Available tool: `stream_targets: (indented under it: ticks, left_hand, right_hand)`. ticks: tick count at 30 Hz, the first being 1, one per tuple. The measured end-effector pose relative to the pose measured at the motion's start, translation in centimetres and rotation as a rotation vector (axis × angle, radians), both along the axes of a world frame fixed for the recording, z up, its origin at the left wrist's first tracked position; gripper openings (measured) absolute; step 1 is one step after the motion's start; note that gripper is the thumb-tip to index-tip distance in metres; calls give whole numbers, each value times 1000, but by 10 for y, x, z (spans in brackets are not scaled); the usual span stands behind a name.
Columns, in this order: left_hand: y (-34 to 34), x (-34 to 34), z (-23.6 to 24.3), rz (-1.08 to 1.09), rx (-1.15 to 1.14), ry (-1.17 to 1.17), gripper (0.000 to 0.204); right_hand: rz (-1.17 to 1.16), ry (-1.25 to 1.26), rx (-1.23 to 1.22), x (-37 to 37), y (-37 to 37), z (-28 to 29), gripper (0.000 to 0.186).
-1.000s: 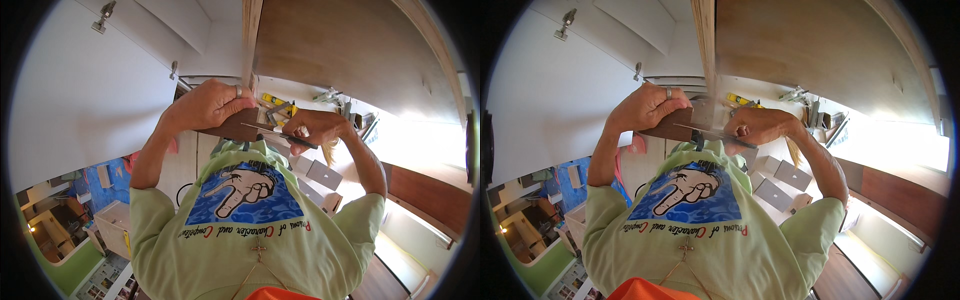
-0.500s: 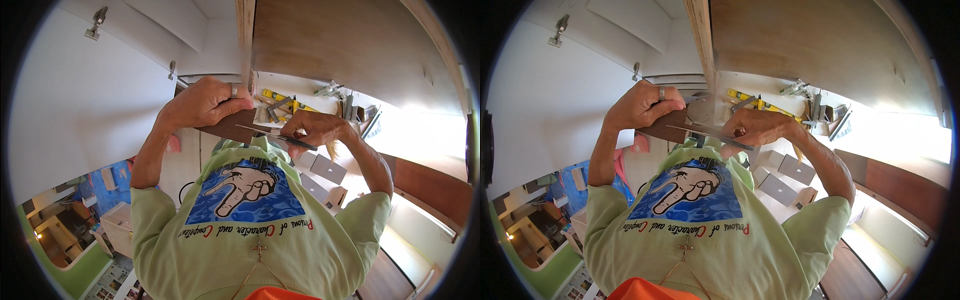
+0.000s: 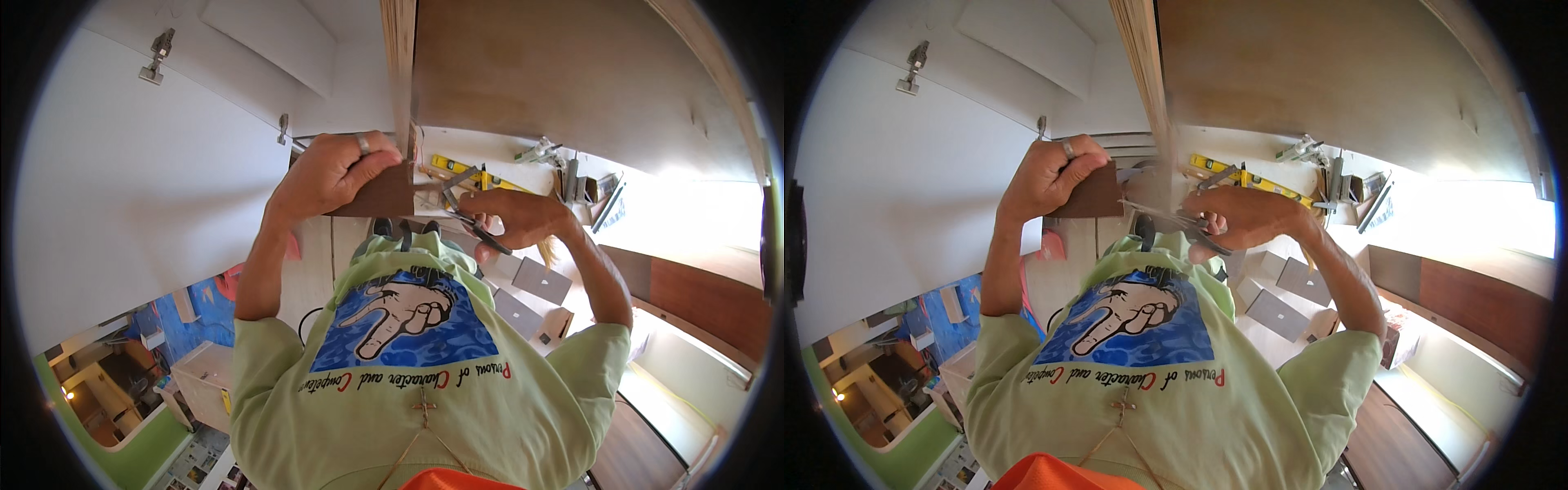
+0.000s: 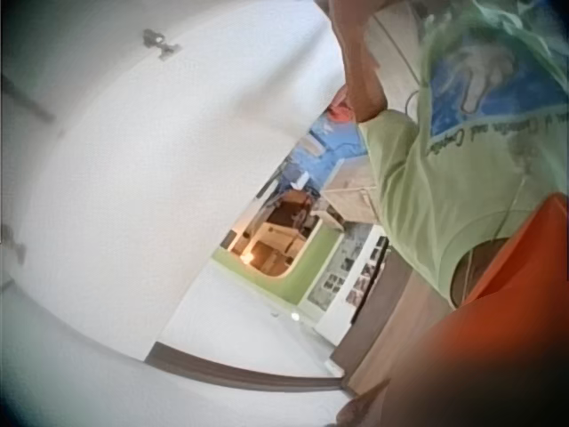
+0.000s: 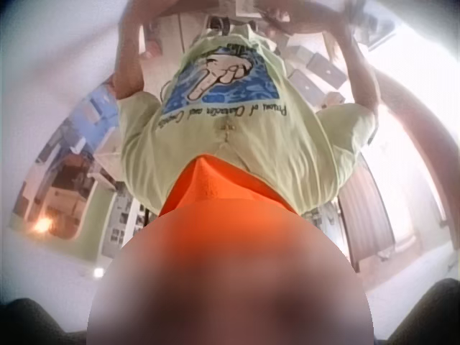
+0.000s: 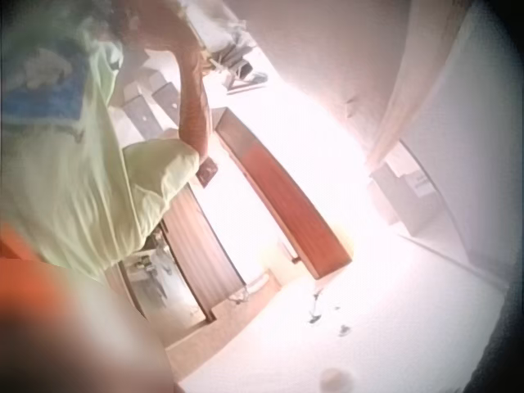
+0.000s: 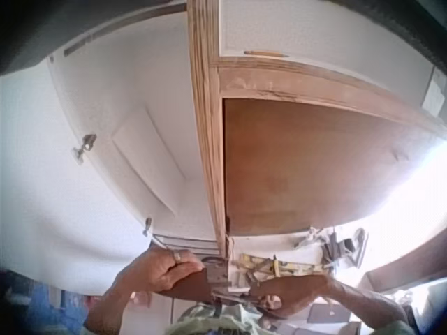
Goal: The person repeatedly measures, cuts, and presses brown edge banding onto the vertical edge of a white cabinet door. They use scissors to trim the banding and smooth it along the edge, working from the top downward.
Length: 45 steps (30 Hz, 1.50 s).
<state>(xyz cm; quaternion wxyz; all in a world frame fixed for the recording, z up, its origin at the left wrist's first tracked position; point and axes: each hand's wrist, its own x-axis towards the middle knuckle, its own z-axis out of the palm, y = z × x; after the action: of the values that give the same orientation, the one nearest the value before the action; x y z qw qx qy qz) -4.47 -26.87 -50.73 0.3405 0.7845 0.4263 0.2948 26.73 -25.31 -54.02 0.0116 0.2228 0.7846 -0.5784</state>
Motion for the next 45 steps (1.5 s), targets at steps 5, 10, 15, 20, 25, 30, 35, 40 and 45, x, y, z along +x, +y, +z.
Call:
stream_targets:
  ticks: [5,10,15,20,25,30,35,40,45]
  left_hand:
    - [-7,-7,-3,298,64,-79,19]
    - [-16,3,-8,368,118,-102,14]
    - [-18,16,-9,322,178,-103,10]
    - [-18,22,-14,336,225,-186,10]
    - [-22,22,-19,340,202,-177,12]
    - [-22,23,-21,339,288,-151,15]
    - [-21,22,-20,343,288,-133,15]
    - [-18,23,-21,361,312,-187,12]
    - [-18,20,-24,394,177,-284,6]
  right_hand:
    - [-139,188,-112,-5,-15,-24,40]
    - [-198,258,-163,-30,-31,-37,49]
    - [-240,249,-151,-39,-30,-25,50]
    - [-279,200,-131,-43,-29,-21,59]
    - [-248,218,-174,-42,-25,-24,67]
    - [-288,236,-166,-44,-24,-27,66]
    - [-365,230,-155,-49,-27,-30,74]
    - [-435,215,-102,-54,-30,-34,76]
    - [-517,257,-10,-58,-29,-41,76]
